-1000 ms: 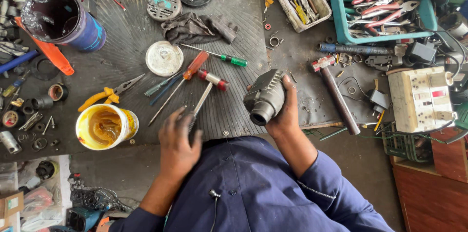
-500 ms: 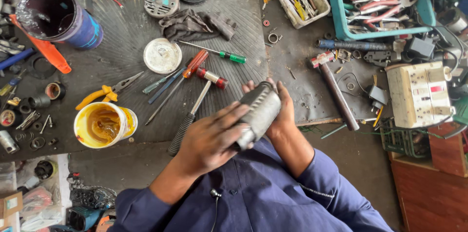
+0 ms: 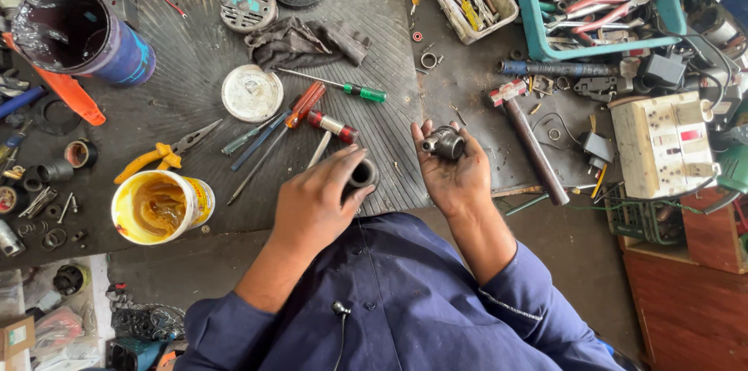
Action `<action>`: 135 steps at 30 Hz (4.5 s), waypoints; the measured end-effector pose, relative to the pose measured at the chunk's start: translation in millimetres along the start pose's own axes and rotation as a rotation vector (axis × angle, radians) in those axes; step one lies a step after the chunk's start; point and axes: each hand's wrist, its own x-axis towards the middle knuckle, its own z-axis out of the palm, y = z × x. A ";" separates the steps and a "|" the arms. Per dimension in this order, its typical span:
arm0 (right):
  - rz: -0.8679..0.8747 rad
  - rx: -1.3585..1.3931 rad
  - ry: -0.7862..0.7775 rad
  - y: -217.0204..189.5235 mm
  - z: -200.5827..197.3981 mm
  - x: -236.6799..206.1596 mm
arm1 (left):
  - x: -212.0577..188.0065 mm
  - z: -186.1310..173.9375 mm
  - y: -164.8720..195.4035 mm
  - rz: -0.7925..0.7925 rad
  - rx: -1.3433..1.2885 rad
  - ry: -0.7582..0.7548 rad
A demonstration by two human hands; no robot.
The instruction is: The person cleans a cylindrical metal housing, then inserts a bearing and a cylindrical component into it. They use a rubber mallet to tap the components into place and a screwdriver to adjust internal parts. The person repeatedly checks the fit and alignment of the components.
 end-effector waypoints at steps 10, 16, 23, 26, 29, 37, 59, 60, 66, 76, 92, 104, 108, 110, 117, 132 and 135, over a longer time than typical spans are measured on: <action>0.163 -0.339 -0.299 21.3 22.3 -75.9 | 41.7 -44.8 58.3 0.376 0.086 -0.004; 0.308 -0.227 -0.557 41.6 38.3 -108.4 | 42.0 -72.0 62.3 0.388 0.179 -0.062; 0.195 -0.542 -0.574 81.1 50.0 -138.3 | -32.0 -90.1 22.9 0.080 -0.523 0.237; 0.184 -0.570 -0.562 108.6 45.8 -153.7 | -71.5 -89.2 7.6 -0.061 -0.824 0.317; 0.166 -0.570 -0.596 145.8 36.6 -168.3 | -103.1 -96.1 -3.5 -0.130 -0.917 0.361; 0.127 -0.653 -0.583 219.9 -1.5 -191.3 | -149.9 -154.0 -35.9 -0.252 -0.508 0.318; 0.098 -1.245 -0.561 196.6 -96.1 -227.4 | -226.7 -173.3 -45.8 -0.245 -1.004 0.058; 0.125 -1.130 -0.594 197.4 -103.7 -226.1 | -225.0 -175.0 -41.9 -0.181 -0.957 0.061; 0.149 -0.811 -0.683 190.8 -136.5 -219.8 | -213.8 -182.3 -25.2 -0.086 -0.933 -0.032; -0.635 -1.324 -0.792 189.1 -115.9 -242.5 | -198.8 -170.9 -23.6 -0.283 -0.939 -0.082; -0.133 -0.893 -0.699 132.4 -96.3 -176.0 | -123.9 -151.0 -19.3 0.192 -0.737 -0.144; 0.096 -0.673 -0.712 69.8 -31.6 -126.7 | -39.1 -101.1 8.3 0.045 -0.891 -0.022; -0.038 -0.832 -0.738 45.7 -24.1 -111.5 | -25.8 -79.5 14.7 -0.079 -0.962 0.029; -0.094 -0.882 -0.748 34.3 -23.2 -104.3 | -20.8 -68.9 18.2 -0.090 -0.968 0.048; -0.353 -0.940 -0.870 15.6 -14.5 -101.8 | -10.6 -46.5 35.9 -0.141 -1.009 0.046; -0.884 -1.257 -0.961 5.4 3.6 -93.9 | 4.0 -28.5 37.2 -0.208 -0.981 0.053; -0.693 -1.191 -0.925 5.8 -1.5 -89.0 | 8.3 -31.8 34.1 -0.166 -0.926 0.021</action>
